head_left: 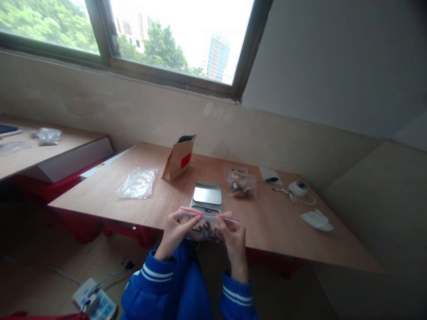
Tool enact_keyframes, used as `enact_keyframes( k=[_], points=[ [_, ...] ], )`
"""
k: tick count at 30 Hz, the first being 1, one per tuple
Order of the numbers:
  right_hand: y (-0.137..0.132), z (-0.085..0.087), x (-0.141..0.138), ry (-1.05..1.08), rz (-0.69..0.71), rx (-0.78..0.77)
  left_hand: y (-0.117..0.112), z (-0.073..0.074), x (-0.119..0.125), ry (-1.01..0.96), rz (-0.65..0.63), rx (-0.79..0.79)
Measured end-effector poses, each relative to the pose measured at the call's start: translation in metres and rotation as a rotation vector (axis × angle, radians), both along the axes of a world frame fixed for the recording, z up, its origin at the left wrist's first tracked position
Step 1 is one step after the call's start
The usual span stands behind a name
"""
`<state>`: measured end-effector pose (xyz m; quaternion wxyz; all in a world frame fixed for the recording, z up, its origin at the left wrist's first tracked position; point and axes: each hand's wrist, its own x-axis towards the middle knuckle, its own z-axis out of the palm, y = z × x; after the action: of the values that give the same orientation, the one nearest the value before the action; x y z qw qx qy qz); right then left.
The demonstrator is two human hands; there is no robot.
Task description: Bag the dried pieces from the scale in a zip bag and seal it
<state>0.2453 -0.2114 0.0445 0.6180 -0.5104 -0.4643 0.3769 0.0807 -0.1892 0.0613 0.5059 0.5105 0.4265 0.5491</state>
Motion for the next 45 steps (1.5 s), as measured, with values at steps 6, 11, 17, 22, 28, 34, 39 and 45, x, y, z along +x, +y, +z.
enact_keyframes(
  k=[6, 11, 17, 22, 28, 34, 39, 45],
  points=[
    [-0.002, 0.001, 0.001, 0.01, -0.029, 0.037, 0.0, 0.001, 0.002, -0.012, -0.005, -0.016],
    [-0.005, 0.004, 0.006, 0.1, 0.191, 0.046, 0.0, 0.001, 0.0, -0.041, -0.125, -0.013],
    [-0.007, 0.006, 0.004, 0.084, 0.291, 0.03, 0.0, -0.001, -0.001, -0.04, -0.176, -0.013],
    [-0.006, 0.009, 0.001, 0.018, 0.202, -0.023, 0.0, -0.002, 0.001, -0.048, -0.243, -0.017],
    [-0.004, 0.01, -0.003, -0.045, 0.117, 0.038, 0.0, -0.002, 0.006, -0.019, -0.229, 0.022],
    [-0.004, 0.011, -0.008, 0.031, 0.143, 0.0, 0.0, -0.001, 0.007, 0.001, -0.154, 0.049],
    [-0.004, 0.017, -0.014, -0.023, 0.134, 0.037, 0.001, -0.003, 0.007, -0.017, -0.133, 0.071],
    [-0.002, 0.02, -0.022, -0.087, 0.065, 0.094, 0.0, -0.005, 0.009, 0.026, -0.077, 0.077]
  ],
)
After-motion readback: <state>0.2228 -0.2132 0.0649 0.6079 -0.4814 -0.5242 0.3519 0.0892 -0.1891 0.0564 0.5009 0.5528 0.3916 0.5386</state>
